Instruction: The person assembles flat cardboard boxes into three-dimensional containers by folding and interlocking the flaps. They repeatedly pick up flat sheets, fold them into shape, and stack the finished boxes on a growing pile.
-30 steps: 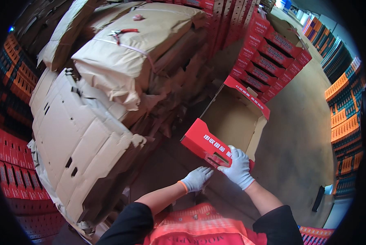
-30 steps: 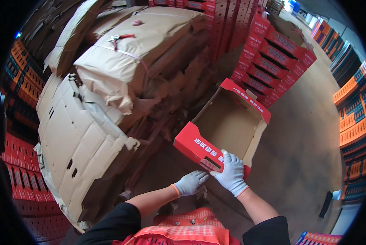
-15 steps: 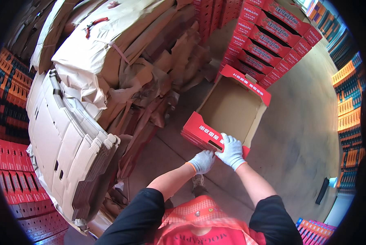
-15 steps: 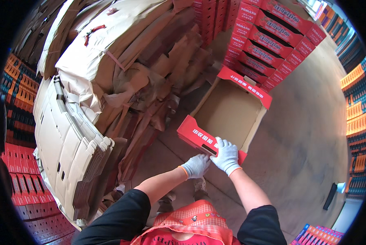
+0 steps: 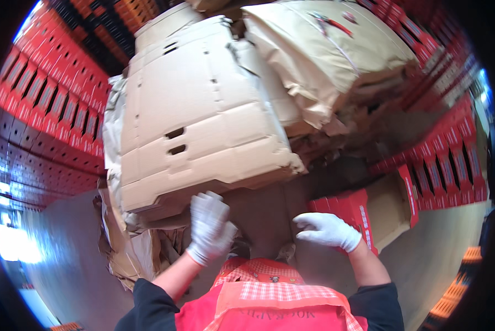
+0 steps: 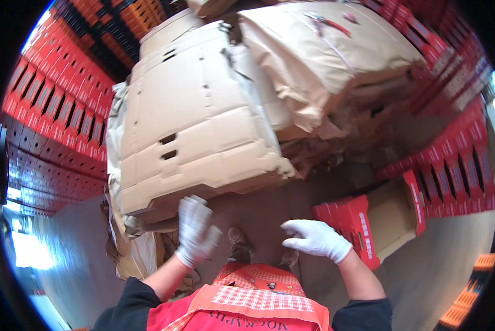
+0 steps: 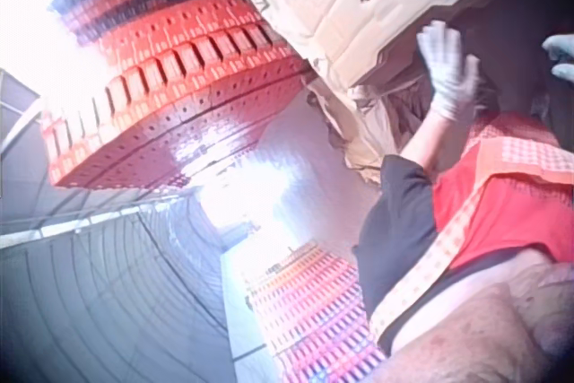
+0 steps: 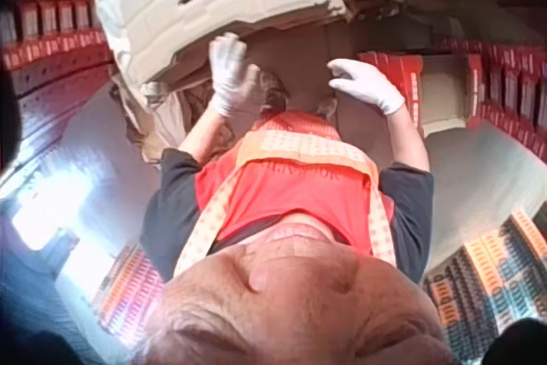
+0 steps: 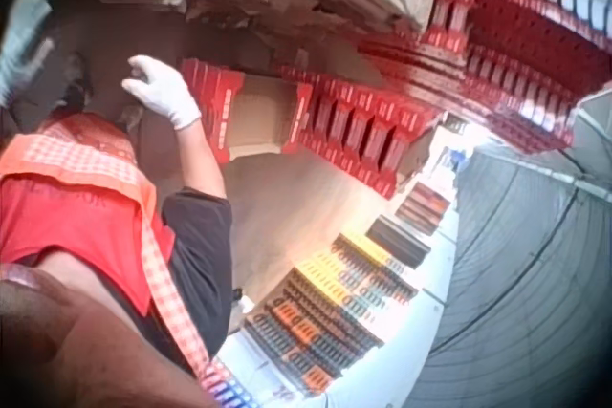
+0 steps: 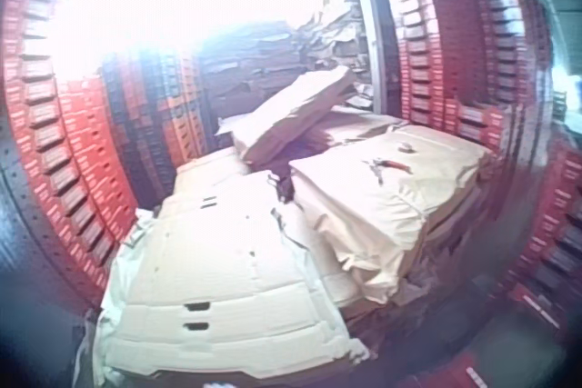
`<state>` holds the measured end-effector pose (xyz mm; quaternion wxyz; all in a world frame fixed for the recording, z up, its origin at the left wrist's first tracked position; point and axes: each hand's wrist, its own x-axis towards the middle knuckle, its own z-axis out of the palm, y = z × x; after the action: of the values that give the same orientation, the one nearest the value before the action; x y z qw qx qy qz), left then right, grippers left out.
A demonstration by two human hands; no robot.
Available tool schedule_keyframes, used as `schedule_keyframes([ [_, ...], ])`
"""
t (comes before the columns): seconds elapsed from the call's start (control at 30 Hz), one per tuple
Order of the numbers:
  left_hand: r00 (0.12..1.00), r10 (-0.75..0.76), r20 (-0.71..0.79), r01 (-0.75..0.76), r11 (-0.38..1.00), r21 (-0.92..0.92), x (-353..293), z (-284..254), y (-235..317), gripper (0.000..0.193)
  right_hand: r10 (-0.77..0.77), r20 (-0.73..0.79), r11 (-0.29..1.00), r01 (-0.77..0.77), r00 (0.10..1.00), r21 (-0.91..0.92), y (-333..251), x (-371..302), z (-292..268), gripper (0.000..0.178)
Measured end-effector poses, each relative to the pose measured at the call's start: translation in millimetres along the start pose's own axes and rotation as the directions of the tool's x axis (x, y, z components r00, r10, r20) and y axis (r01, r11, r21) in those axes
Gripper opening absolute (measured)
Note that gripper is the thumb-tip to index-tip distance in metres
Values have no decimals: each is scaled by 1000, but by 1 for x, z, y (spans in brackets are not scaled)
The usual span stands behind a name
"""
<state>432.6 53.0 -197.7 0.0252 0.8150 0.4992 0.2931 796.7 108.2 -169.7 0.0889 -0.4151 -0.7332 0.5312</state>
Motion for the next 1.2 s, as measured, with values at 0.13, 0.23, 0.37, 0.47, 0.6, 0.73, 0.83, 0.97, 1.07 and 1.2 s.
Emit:
schedule_keyframes([
  [0.13,823,-215,-527,471,777,419,20,-84,-165,95,-421,-319,907,388,849,-163,-94,143,-23,38],
  [0.23,579,-522,-626,797,525,299,35,-122,-270,100,-151,-759,925,361,633,118,-114,264,-51,37],
  [0.37,372,-918,139,928,371,-36,45,-121,-335,99,47,-850,925,-345,525,-161,-91,354,-71,81],
  [0.47,385,-923,-15,881,373,-292,40,-108,-333,73,124,-767,920,-362,630,-148,-85,366,-75,88],
  [0.6,504,-863,-32,607,380,-698,19,-112,-325,46,168,-658,917,-362,734,-169,-104,334,-94,84],
  [0.73,528,-788,317,102,-312,-945,2,-145,-326,33,239,-366,948,-135,900,287,-118,290,-133,57],
  [0.83,418,-698,581,321,-485,-813,17,-156,-307,25,478,-24,701,-365,878,612,-118,281,-146,45],
  [0.97,634,-736,240,431,78,-899,74,-109,-248,73,133,-313,897,20,940,441,-130,299,-91,49],
  [1.07,583,-788,-195,812,575,103,127,-45,-204,81,-256,-439,949,138,861,-284,-147,323,1,98],
  [1.2,566,-791,-232,814,581,1,131,-18,-203,69,-391,-382,710,10,837,-704,-157,334,45,71],
])
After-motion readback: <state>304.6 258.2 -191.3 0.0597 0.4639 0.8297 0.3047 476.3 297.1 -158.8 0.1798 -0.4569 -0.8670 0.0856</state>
